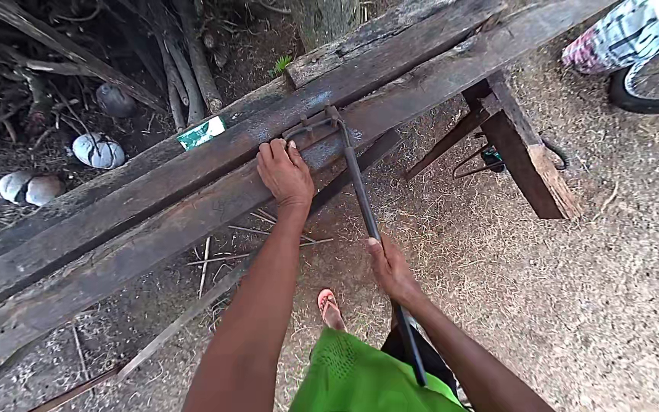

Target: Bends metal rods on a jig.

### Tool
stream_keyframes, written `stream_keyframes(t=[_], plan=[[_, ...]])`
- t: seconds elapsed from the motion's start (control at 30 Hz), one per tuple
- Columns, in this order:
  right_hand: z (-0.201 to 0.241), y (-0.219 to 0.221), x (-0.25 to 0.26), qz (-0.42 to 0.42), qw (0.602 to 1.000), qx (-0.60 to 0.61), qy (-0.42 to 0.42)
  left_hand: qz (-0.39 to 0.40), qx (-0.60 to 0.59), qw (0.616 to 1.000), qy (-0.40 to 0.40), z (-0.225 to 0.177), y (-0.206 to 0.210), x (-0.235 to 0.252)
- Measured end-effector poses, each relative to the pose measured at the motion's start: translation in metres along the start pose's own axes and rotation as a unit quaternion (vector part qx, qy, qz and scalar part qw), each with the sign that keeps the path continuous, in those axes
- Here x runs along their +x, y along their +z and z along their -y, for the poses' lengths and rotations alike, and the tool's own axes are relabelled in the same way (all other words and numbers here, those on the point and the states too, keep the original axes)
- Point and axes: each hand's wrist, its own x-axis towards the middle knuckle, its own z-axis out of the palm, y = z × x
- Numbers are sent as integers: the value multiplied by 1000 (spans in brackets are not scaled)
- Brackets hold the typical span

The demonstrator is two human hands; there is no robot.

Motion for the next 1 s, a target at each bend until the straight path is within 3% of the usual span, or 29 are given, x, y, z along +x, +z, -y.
stream_keyframes(t=[0.17, 0.67, 0.9, 1.0], plan=[[5, -46, 11, 14, 994, -104, -13, -28, -3, 999, -22, -8, 3, -6], [-5, -104, 37, 118, 987, -104, -29, -62, 2, 998, -21, -9, 10, -7], [-11, -68, 22, 82, 994, -67, -23, -62, 8, 997, -40, -12, 7, -7], [-11, -67, 9, 63, 993, -102, -17, -26, 14, 998, -49, -14, 0, -6]])
